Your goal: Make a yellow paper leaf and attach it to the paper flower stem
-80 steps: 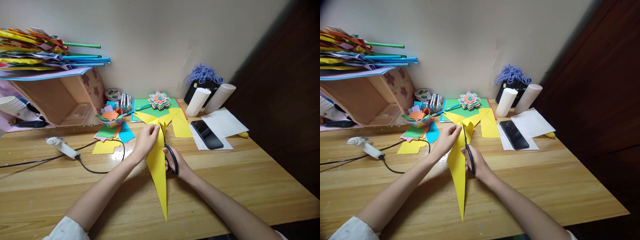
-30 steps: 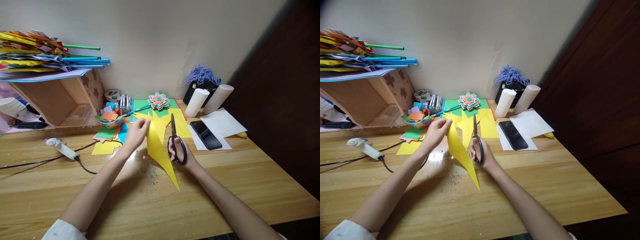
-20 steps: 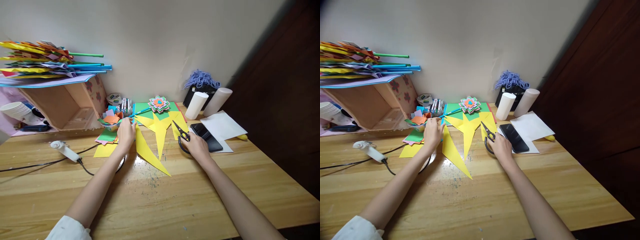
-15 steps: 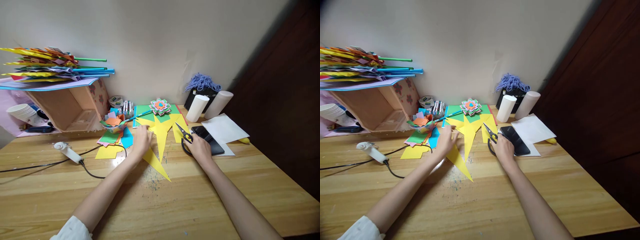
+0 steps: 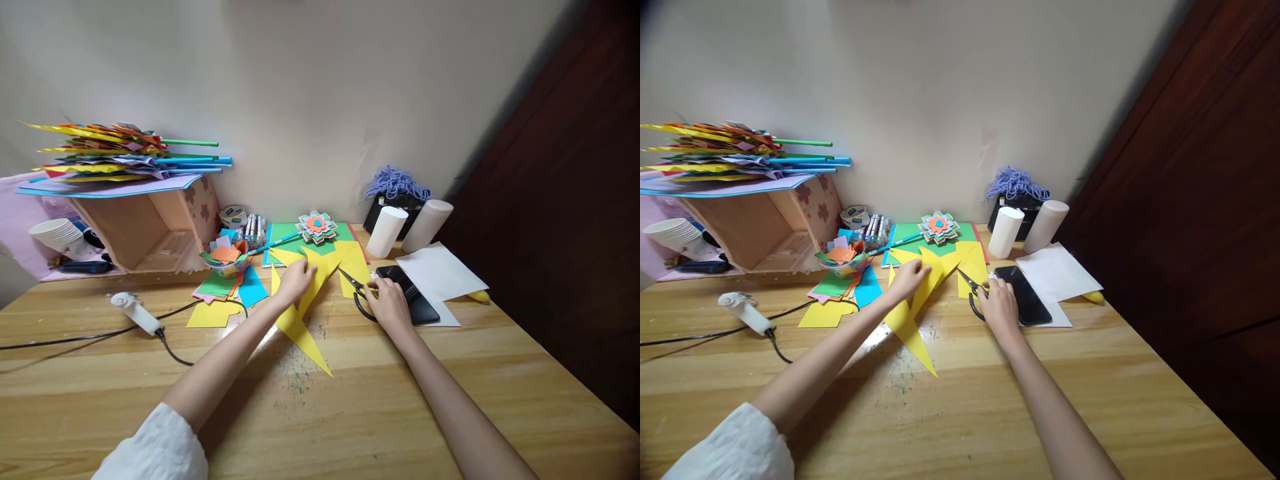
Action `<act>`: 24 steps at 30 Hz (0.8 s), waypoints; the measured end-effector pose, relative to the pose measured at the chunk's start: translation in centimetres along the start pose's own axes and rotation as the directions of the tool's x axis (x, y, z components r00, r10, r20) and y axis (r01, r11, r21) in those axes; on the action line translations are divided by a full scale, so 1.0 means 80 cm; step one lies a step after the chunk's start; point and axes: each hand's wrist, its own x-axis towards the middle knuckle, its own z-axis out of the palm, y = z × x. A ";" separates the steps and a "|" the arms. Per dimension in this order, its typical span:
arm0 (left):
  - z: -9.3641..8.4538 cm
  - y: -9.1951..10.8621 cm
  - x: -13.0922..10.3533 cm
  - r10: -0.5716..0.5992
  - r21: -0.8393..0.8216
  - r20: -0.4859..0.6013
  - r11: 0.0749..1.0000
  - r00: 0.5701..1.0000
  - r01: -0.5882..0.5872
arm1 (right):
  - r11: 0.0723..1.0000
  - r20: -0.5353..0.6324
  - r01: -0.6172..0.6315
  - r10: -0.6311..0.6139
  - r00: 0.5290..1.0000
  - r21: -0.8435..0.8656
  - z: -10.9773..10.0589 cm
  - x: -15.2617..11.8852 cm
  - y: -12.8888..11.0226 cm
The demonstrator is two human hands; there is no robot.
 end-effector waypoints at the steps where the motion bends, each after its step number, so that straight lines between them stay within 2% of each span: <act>1: -0.017 0.005 -0.002 0.028 -0.023 0.015 0.999 1.000 -0.027 | 0.997 -0.030 0.046 -0.045 0.999 0.056 -0.003 0.000 -0.003; 4: -0.071 0.011 -0.017 0.123 -0.103 0.135 0.989 0.983 -0.110 | 0.939 -0.080 0.158 -0.141 0.987 0.307 -0.014 -0.007 -0.021; 6: -0.094 0.004 -0.032 0.237 -0.136 0.323 0.970 0.916 -0.203 | 0.892 -0.059 0.212 -0.206 0.977 0.399 -0.018 -0.016 -0.036; 8: -0.098 -0.013 -0.050 0.257 -0.100 0.493 0.966 0.831 -0.239 | 0.861 -0.002 0.284 -0.313 0.950 0.422 -0.018 -0.028 -0.051; 9: -0.093 -0.024 -0.059 0.233 -0.054 0.535 0.969 0.812 -0.242 | 0.845 0.039 0.326 -0.377 0.926 0.424 -0.017 -0.034 -0.057; 10: -0.085 -0.036 -0.068 0.200 0.019 0.515 0.970 0.834 -0.244 | 0.828 0.081 0.366 -0.438 0.896 0.424 -0.015 -0.039 -0.062; 11: -0.075 -0.047 -0.077 0.179 0.095 0.429 0.966 0.885 -0.241 | 0.812 0.120 0.400 -0.488 0.864 0.425 -0.014 -0.044 -0.066; 12: -0.064 -0.056 -0.086 0.164 0.125 0.359 0.967 0.919 -0.222 | 0.799 0.153 0.422 -0.525 0.837 0.428 -0.012 -0.048 -0.070; 14: -0.047 -0.070 -0.104 0.191 0.165 0.211 0.960 0.959 -0.228 | 0.785 0.199 0.409 -0.542 0.816 0.465 -0.008 -0.055 -0.075; 15: -0.042 -0.074 -0.113 0.235 0.177 0.142 0.950 0.961 -0.259 | 0.781 0.221 0.356 -0.521 0.825 0.513 -0.006 -0.057 -0.077; 17: -0.038 -0.076 -0.130 0.328 0.180 0.071 0.925 0.942 -0.336 | 0.731 0.283 0.146 -0.430 0.857 0.666 -0.002 -0.061 -0.083; 19: -0.039 -0.073 -0.145 0.372 0.129 0.079 0.916 0.925 -0.380 | 0.581 0.378 -0.132 -0.325 0.867 0.803 0.003 -0.064 -0.090; 22: -0.035 -0.063 -0.159 0.369 -0.007 0.078 0.929 0.926 -0.369 | 0.325 0.522 -0.437 -0.251 0.815 0.839 0.009 -0.071 -0.101; 24: -0.027 -0.054 -0.165 0.347 -0.100 0.049 0.935 0.937 -0.341 | 0.236 0.592 -0.544 -0.255 0.765 0.805 0.010 -0.075 -0.108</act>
